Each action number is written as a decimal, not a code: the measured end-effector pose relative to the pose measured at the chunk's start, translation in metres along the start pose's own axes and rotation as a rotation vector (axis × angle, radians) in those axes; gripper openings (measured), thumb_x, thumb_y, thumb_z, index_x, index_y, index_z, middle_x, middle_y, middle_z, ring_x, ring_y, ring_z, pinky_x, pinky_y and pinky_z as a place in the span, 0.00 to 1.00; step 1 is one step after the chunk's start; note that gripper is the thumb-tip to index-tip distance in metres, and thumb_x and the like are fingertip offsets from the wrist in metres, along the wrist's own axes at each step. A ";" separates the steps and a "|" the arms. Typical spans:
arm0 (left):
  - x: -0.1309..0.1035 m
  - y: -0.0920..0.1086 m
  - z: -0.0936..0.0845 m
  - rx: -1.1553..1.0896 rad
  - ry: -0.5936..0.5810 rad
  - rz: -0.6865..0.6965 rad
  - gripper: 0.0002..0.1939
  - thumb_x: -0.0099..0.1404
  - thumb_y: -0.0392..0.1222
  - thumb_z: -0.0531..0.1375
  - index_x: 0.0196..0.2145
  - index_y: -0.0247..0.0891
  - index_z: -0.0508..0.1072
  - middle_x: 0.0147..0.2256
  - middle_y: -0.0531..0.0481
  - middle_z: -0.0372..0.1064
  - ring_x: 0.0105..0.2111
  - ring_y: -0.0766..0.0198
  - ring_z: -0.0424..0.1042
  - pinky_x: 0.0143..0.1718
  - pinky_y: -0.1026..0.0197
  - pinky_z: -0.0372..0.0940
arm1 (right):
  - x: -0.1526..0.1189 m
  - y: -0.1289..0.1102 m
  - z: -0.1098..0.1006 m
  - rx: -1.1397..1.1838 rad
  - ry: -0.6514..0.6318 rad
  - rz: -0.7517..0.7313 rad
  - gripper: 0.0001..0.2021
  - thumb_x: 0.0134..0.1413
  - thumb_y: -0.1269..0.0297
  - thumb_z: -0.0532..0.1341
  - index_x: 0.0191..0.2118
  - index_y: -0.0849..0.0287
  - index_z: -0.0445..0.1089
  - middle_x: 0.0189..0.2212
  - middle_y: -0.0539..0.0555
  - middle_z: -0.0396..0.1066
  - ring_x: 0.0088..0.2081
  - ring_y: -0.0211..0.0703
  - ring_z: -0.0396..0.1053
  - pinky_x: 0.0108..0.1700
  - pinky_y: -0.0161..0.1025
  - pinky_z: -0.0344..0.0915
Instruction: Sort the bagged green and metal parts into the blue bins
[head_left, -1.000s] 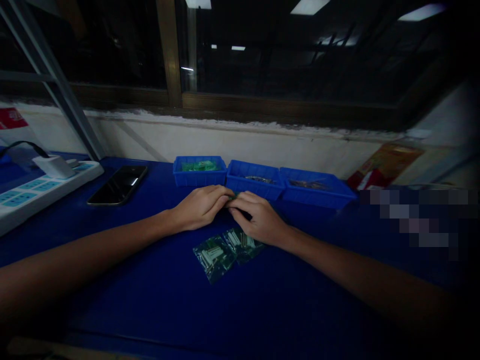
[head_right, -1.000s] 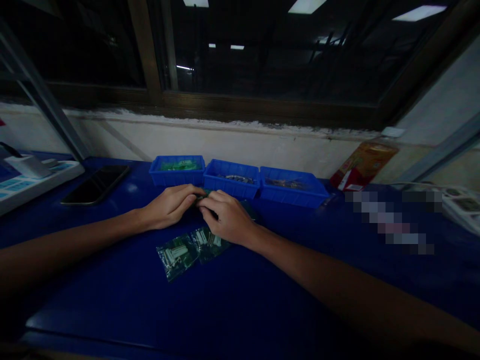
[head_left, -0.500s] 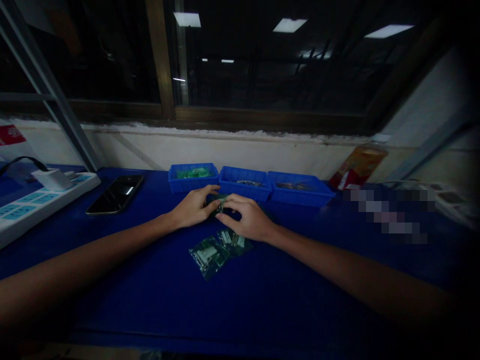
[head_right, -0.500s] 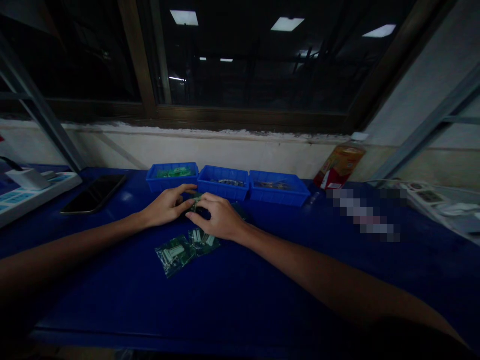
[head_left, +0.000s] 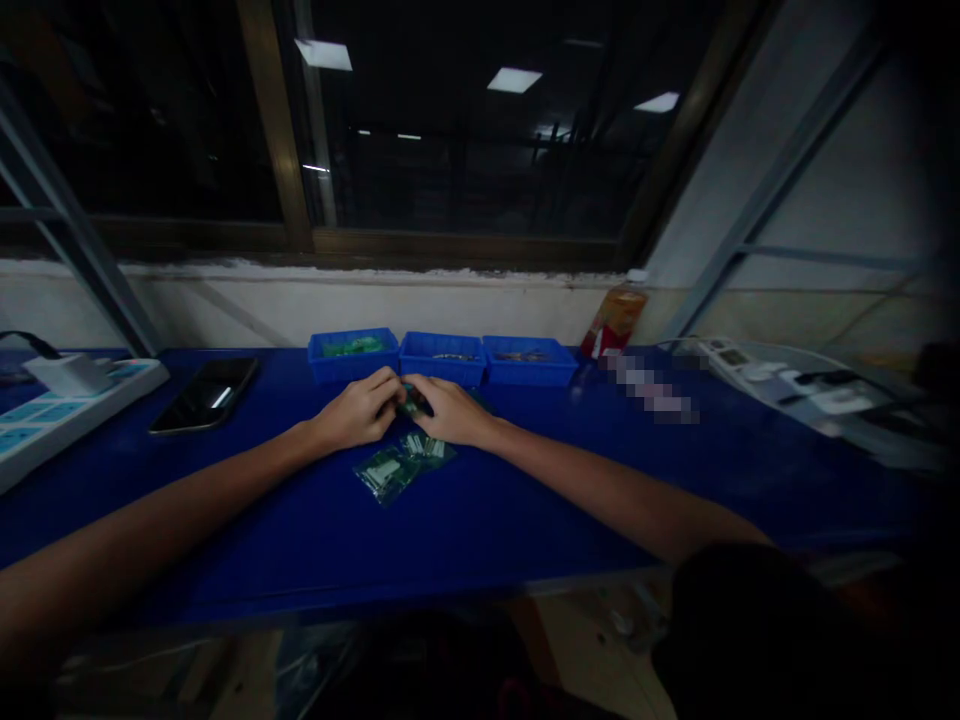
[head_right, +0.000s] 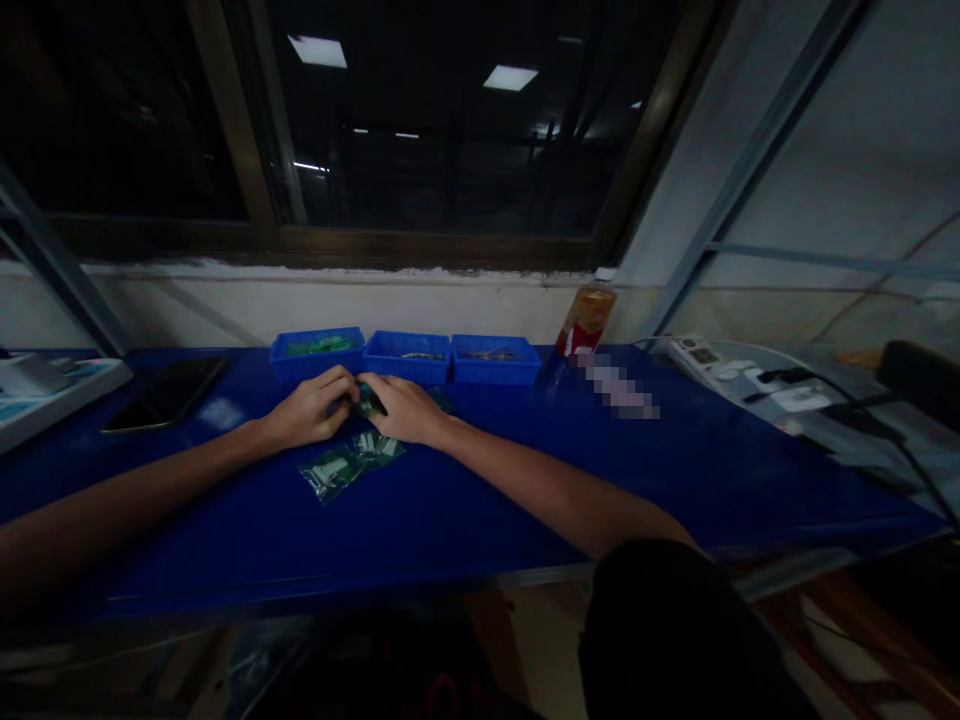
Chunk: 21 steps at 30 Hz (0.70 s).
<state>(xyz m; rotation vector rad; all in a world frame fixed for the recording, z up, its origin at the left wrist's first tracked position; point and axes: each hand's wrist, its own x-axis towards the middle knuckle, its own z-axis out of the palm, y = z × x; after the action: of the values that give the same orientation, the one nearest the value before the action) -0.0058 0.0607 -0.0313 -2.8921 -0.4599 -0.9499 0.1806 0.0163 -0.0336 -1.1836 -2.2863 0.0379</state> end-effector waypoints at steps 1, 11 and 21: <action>0.000 0.000 0.000 0.010 0.002 0.005 0.09 0.56 0.27 0.50 0.33 0.36 0.64 0.35 0.47 0.60 0.33 0.65 0.64 0.35 0.62 0.62 | 0.000 0.000 0.000 -0.012 0.002 0.001 0.21 0.50 0.69 0.55 0.52 0.60 0.57 0.41 0.58 0.68 0.40 0.44 0.67 0.42 0.42 0.62; -0.002 -0.002 -0.001 0.038 0.079 0.067 0.09 0.55 0.27 0.49 0.31 0.36 0.64 0.33 0.47 0.60 0.35 0.63 0.62 0.36 0.60 0.63 | -0.002 0.002 -0.003 -0.005 -0.053 -0.075 0.34 0.45 0.66 0.56 0.60 0.60 0.45 0.51 0.60 0.57 0.50 0.49 0.60 0.51 0.45 0.59; 0.004 -0.005 0.002 0.054 -0.146 -0.035 0.08 0.56 0.29 0.49 0.30 0.36 0.65 0.33 0.46 0.61 0.36 0.60 0.61 0.39 0.57 0.60 | -0.004 0.000 -0.004 -0.093 0.014 -0.012 0.22 0.41 0.70 0.58 0.46 0.59 0.57 0.42 0.56 0.59 0.42 0.45 0.62 0.45 0.41 0.60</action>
<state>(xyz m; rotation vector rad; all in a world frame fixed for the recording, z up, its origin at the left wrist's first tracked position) -0.0032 0.0664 -0.0309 -2.9256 -0.5390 -0.7216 0.1849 0.0126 -0.0319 -1.2122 -2.3045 -0.0817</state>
